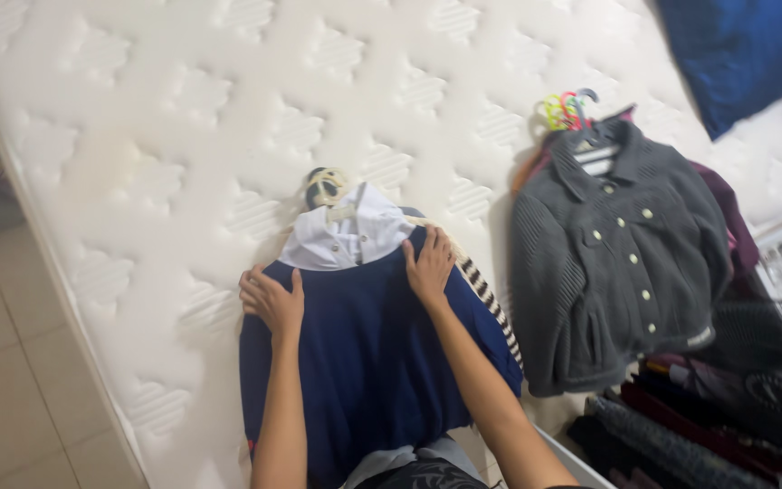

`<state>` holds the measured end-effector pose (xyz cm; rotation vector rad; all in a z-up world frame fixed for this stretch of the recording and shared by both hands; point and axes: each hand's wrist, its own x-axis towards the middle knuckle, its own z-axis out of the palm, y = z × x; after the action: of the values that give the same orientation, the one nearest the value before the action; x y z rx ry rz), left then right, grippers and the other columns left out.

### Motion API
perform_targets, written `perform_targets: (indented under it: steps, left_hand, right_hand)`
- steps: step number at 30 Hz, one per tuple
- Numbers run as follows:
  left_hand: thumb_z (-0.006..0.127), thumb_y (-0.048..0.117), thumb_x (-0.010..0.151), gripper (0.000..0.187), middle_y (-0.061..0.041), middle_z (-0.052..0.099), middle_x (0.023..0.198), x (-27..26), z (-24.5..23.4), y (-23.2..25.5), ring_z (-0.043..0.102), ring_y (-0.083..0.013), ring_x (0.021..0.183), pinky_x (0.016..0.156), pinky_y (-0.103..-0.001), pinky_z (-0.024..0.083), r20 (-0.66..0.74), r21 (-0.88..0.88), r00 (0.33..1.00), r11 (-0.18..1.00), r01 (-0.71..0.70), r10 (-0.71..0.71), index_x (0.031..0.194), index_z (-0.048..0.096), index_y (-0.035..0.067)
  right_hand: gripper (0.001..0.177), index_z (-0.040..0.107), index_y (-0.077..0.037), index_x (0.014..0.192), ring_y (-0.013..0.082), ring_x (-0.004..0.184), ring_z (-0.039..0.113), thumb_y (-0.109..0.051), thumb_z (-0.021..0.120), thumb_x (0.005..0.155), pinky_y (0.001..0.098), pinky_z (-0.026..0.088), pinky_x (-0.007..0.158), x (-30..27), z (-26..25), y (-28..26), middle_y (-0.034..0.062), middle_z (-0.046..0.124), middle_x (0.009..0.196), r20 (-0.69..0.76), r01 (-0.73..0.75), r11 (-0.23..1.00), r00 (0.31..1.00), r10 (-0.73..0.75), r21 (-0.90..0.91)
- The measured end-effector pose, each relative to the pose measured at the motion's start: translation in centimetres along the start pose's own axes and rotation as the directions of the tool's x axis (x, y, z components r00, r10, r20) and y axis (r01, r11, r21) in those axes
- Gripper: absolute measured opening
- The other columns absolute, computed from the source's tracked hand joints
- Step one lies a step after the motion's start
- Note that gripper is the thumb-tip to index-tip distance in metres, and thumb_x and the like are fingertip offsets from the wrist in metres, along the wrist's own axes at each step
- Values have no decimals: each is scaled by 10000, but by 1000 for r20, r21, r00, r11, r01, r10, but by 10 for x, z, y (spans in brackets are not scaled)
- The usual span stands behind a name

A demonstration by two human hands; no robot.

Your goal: The person selects several garments on hangers from a closet and lays them out one by one on a bed to organize them.

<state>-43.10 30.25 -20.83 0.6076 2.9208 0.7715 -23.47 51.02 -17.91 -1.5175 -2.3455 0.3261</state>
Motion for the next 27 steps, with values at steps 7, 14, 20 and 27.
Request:
perform_targets:
  steps: [7, 14, 20, 27]
  left_hand:
    - [757, 352, 864, 602, -198, 424, 1332, -90, -6, 82, 414, -410, 1242, 983, -574, 346, 13, -216, 980, 958, -189, 196, 1305, 461, 67]
    - [756, 259, 829, 538, -148, 467, 1305, -189, -14, 178, 438, -381, 1232, 984, -541, 352, 126, -472, 825, 765, -439, 551, 1258, 480, 84]
    - [749, 244, 857, 478, -131, 492, 1285, -278, -29, 224, 457, -365, 1215, 1010, -533, 357, 181, -597, 696, 640, -484, 695, 1240, 508, 89]
    - [753, 217, 844, 376, -126, 568, 1204, -402, -70, 252, 509, -331, 1142, 969, -467, 380, 58, -760, 468, 343, -552, 882, 1143, 578, 69]
  right_hand:
    - [558, 472, -39, 1438, 338, 1476, 388, -364, 595, 1002, 504, 256, 1166, -105, -65, 33, 170, 472, 1526, -44, 105, 989, 994, -101, 100]
    - [518, 518, -24, 1385, 332, 1442, 409, -372, 579, 1005, 474, 280, 1159, -176, -136, 104, 165, 501, 1483, -125, -119, 975, 982, 144, 190]
    - [497, 552, -36, 1354, 327, 1459, 416, -405, 495, 1026, 491, 275, 1166, -236, -207, 164, 144, 529, 1468, -292, -184, 953, 923, 251, 239]
    - [515, 556, -25, 1355, 334, 1467, 421, -424, 437, 1051, 495, 288, 1162, -346, -278, 198, 157, 528, 1480, -468, -257, 940, 818, 335, 223]
